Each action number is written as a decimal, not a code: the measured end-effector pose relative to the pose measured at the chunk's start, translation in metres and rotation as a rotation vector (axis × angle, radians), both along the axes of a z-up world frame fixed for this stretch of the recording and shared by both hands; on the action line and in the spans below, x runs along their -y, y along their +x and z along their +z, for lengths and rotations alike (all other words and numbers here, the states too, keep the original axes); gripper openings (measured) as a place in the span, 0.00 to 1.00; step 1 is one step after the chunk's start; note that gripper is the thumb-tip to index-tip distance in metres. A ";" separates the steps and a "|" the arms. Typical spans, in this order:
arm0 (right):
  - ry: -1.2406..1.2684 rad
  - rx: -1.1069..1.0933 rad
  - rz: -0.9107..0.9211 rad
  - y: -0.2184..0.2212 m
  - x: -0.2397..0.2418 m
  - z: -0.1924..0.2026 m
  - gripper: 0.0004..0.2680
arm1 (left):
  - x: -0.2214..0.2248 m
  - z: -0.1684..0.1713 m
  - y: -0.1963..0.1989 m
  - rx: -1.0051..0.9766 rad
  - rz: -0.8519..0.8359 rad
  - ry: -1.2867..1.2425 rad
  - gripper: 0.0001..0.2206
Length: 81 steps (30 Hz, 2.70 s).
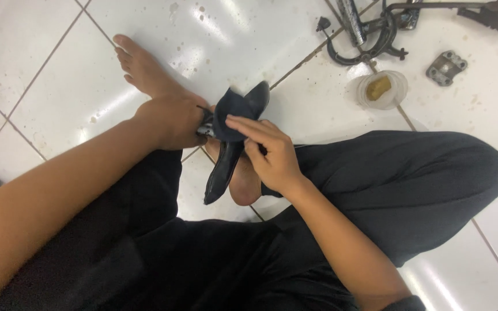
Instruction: Polishing a bicycle seat and its metal post using a cloth and cleaning solution while sitting on the floor.
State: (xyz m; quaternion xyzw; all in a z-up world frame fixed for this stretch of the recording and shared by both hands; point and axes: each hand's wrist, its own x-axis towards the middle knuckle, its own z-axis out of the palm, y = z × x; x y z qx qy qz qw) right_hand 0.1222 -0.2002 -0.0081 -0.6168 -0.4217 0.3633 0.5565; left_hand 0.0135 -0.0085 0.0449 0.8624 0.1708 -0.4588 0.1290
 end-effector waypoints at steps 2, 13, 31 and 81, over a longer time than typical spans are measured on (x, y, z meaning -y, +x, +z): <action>0.018 0.063 -0.017 0.003 -0.001 -0.010 0.15 | 0.003 0.002 0.002 0.005 0.030 0.021 0.16; 0.068 0.388 -0.150 0.007 -0.008 -0.030 0.15 | 0.013 -0.022 0.011 0.095 -0.183 0.216 0.12; -0.050 0.524 -0.018 -0.019 0.000 -0.026 0.12 | 0.010 0.000 0.023 0.118 -0.043 0.037 0.07; 0.127 -0.240 -0.456 0.011 0.008 -0.057 0.15 | -0.004 -0.071 0.006 0.654 0.674 0.058 0.53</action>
